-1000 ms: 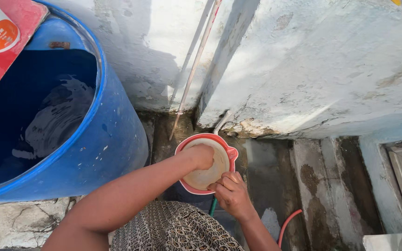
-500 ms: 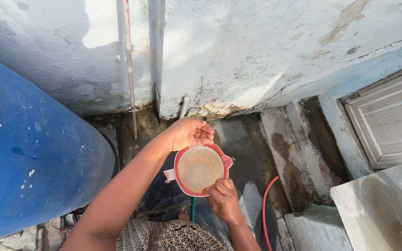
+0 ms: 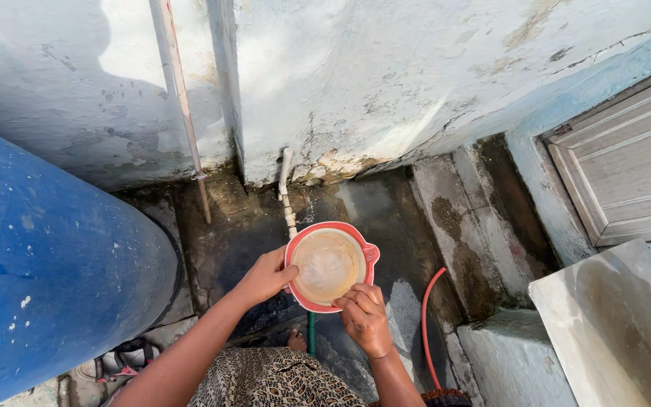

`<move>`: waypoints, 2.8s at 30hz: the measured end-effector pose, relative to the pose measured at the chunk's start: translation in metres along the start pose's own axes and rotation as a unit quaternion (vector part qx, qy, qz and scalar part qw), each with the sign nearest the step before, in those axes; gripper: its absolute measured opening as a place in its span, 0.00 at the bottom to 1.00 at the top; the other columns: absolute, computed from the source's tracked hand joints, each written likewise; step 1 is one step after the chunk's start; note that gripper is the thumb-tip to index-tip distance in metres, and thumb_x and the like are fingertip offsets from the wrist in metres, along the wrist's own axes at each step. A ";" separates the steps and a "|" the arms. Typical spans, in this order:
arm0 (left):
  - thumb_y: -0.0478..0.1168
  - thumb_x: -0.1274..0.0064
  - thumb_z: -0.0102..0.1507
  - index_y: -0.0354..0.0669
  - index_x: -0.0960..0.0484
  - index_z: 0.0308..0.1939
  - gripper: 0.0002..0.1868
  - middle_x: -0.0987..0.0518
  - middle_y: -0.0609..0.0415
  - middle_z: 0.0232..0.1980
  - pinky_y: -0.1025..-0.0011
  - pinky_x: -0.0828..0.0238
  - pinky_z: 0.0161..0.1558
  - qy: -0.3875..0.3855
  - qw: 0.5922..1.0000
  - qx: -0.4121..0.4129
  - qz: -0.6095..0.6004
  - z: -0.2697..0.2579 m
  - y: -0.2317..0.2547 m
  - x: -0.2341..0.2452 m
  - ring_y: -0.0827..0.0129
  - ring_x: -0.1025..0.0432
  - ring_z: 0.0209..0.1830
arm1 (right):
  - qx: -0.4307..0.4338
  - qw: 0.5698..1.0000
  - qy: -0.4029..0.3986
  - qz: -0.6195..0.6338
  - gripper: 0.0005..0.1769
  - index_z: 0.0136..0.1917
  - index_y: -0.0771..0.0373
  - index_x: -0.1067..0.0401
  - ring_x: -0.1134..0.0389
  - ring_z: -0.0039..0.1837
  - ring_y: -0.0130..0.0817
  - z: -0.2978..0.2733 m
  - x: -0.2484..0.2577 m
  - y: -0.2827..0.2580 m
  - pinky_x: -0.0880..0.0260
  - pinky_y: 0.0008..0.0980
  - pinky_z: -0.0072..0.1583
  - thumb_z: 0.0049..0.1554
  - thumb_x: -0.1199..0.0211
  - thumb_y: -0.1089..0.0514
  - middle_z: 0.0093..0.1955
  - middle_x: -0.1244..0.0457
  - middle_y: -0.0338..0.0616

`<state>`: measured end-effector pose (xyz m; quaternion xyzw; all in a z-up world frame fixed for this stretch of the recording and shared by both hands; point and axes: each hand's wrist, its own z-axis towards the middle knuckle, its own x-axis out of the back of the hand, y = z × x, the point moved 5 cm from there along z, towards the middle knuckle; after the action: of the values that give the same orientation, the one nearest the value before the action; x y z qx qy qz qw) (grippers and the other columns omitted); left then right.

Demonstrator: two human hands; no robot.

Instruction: The person pours water into a pot of rice, washes the rice by hand, and drains the water near an outdoor drain. The person then rinses a cup, adds more water into the pot, and washes the rice by hand again.

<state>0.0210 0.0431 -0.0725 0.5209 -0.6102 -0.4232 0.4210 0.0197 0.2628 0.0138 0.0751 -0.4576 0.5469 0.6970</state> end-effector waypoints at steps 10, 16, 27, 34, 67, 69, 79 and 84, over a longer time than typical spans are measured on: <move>0.39 0.49 0.56 0.46 0.25 0.65 0.31 0.19 0.38 0.31 0.58 0.27 0.39 0.247 0.963 -0.006 0.111 -0.032 -0.038 0.018 0.50 0.22 0.30 | -0.201 0.858 -0.470 0.052 0.29 0.64 0.55 0.25 0.32 0.65 0.46 0.017 -0.106 0.007 0.33 0.42 0.66 0.51 0.47 0.71 0.64 0.32 0.45; 0.39 0.50 0.57 0.41 0.23 0.61 0.27 0.17 0.39 0.37 0.60 0.26 0.42 0.283 0.955 -0.039 0.076 -0.046 -0.072 0.019 0.52 0.20 0.37 | -0.172 0.958 -0.231 0.010 0.45 0.79 0.61 0.46 0.42 0.74 0.54 0.062 -0.114 0.016 0.37 0.45 0.67 0.48 0.49 0.77 0.76 0.45 0.57; 0.38 0.51 0.58 0.39 0.23 0.62 0.27 0.17 0.39 0.36 0.61 0.26 0.40 0.296 0.954 0.003 0.050 -0.052 -0.069 0.029 0.55 0.20 0.33 | -0.248 0.912 -0.318 0.068 0.33 0.71 0.64 0.33 0.34 0.66 0.54 0.023 -0.090 0.004 0.35 0.44 0.67 0.52 0.52 0.75 0.66 0.36 0.57; 0.39 0.51 0.57 0.41 0.24 0.63 0.28 0.18 0.38 0.36 0.60 0.26 0.39 0.298 0.952 -0.029 0.064 -0.060 -0.059 0.025 0.52 0.20 0.33 | -0.253 0.857 -0.446 0.048 0.33 0.67 0.64 0.30 0.34 0.65 0.53 -0.001 -0.107 -0.040 0.36 0.46 0.66 0.49 0.51 0.75 0.65 0.35 0.55; 0.39 0.51 0.57 0.43 0.25 0.64 0.29 0.17 0.39 0.38 0.58 0.26 0.46 0.313 0.946 0.044 0.074 -0.057 -0.050 0.036 0.50 0.19 0.38 | -0.294 0.936 -0.176 0.083 0.29 0.64 0.58 0.26 0.31 0.65 0.49 0.023 -0.092 0.017 0.31 0.41 0.65 0.54 0.51 0.75 0.65 0.33 0.51; 0.39 0.51 0.57 0.43 0.25 0.64 0.29 0.17 0.39 0.38 0.58 0.26 0.45 0.312 0.946 0.035 0.083 -0.058 -0.044 0.038 0.49 0.20 0.38 | -0.319 0.918 -0.215 0.094 0.28 0.60 0.58 0.24 0.28 0.62 0.47 0.022 -0.102 0.016 0.29 0.42 0.62 0.52 0.51 0.75 0.61 0.32 0.49; 0.37 0.51 0.57 0.42 0.23 0.63 0.28 0.16 0.39 0.38 0.63 0.25 0.40 0.315 0.947 -0.019 0.054 -0.069 -0.045 0.036 0.57 0.18 0.34 | -0.211 0.862 -0.437 0.143 0.32 0.62 0.64 0.25 0.30 0.61 0.53 0.020 -0.123 -0.041 0.33 0.45 0.62 0.47 0.49 0.77 0.56 0.31 0.59; 0.36 0.51 0.57 0.41 0.24 0.63 0.27 0.15 0.41 0.39 0.67 0.25 0.39 0.318 0.947 -0.029 0.022 -0.074 -0.050 0.038 0.64 0.19 0.31 | -0.333 0.890 -0.262 0.169 0.18 0.58 0.62 0.22 0.24 0.57 0.38 0.032 -0.089 -0.001 0.27 0.33 0.58 0.57 0.45 0.70 0.54 0.28 0.51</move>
<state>0.1020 -0.0056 -0.0964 0.6025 -0.4431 -0.2434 0.6175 0.0042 0.1816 -0.0318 -0.0992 -0.7843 0.4330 0.4330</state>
